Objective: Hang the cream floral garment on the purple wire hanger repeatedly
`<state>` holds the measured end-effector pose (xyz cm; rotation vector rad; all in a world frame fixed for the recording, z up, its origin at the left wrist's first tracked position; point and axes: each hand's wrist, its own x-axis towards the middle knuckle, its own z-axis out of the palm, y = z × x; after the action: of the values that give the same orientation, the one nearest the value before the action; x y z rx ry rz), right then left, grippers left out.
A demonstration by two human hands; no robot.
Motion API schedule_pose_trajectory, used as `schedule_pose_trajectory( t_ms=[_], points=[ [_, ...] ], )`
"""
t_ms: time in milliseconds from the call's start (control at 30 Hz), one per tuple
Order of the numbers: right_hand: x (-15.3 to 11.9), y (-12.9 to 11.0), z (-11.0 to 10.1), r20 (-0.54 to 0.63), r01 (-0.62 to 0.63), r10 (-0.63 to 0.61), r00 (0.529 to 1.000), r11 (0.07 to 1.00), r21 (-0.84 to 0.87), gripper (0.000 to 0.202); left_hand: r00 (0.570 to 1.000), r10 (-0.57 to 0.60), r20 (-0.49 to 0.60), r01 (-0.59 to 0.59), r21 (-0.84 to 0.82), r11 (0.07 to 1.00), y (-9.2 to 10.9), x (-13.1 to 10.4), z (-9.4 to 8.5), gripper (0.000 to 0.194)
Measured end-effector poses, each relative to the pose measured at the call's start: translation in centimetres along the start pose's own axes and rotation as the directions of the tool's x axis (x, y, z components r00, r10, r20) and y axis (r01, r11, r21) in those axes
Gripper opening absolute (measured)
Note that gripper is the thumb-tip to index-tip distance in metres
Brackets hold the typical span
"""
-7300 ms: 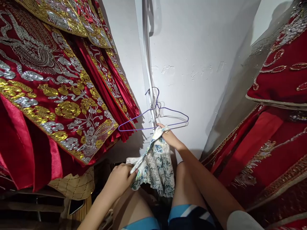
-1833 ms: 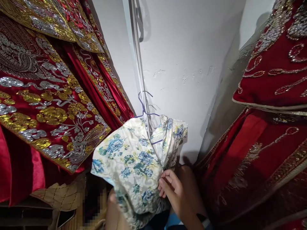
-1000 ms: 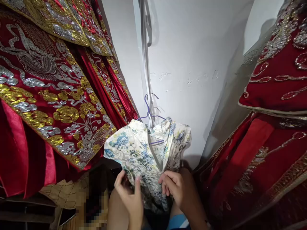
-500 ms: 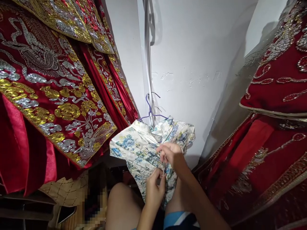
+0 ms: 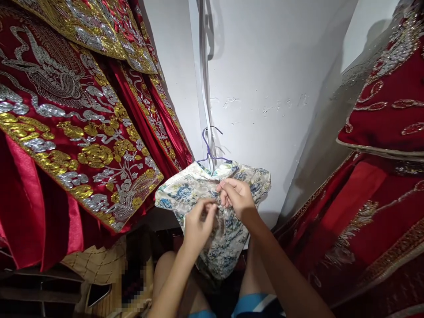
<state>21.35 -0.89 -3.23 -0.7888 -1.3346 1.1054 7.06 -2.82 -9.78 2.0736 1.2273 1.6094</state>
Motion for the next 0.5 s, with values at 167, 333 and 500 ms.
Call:
schedule_pose_trajectory(
  t_ms=[167, 333, 500],
  points=[
    [-0.3, -0.8, -0.5, 0.005, 0.058, -0.057, 0.998, 0.996, -0.061, 0.029, 0.977, 0.210, -0.036, -0.205, 0.104, 0.973, 3.0, 5.7, -2.1, 0.021],
    [0.1, 0.5, -0.7, -0.020, 0.074, -0.076, 0.997, 0.994, -0.076, 0.030, 0.948, 0.316, -0.038, -0.300, 0.224, 0.927, 4.6, 6.7, -1.5, 0.018],
    [-0.1, 4.6, -0.6, 0.009, -0.019, 0.021, 1.000, 0.989, -0.148, 0.026, 0.903, 0.338, -0.266, -0.257, 0.295, 0.920, 4.5, 6.6, -2.8, 0.017]
  ],
)
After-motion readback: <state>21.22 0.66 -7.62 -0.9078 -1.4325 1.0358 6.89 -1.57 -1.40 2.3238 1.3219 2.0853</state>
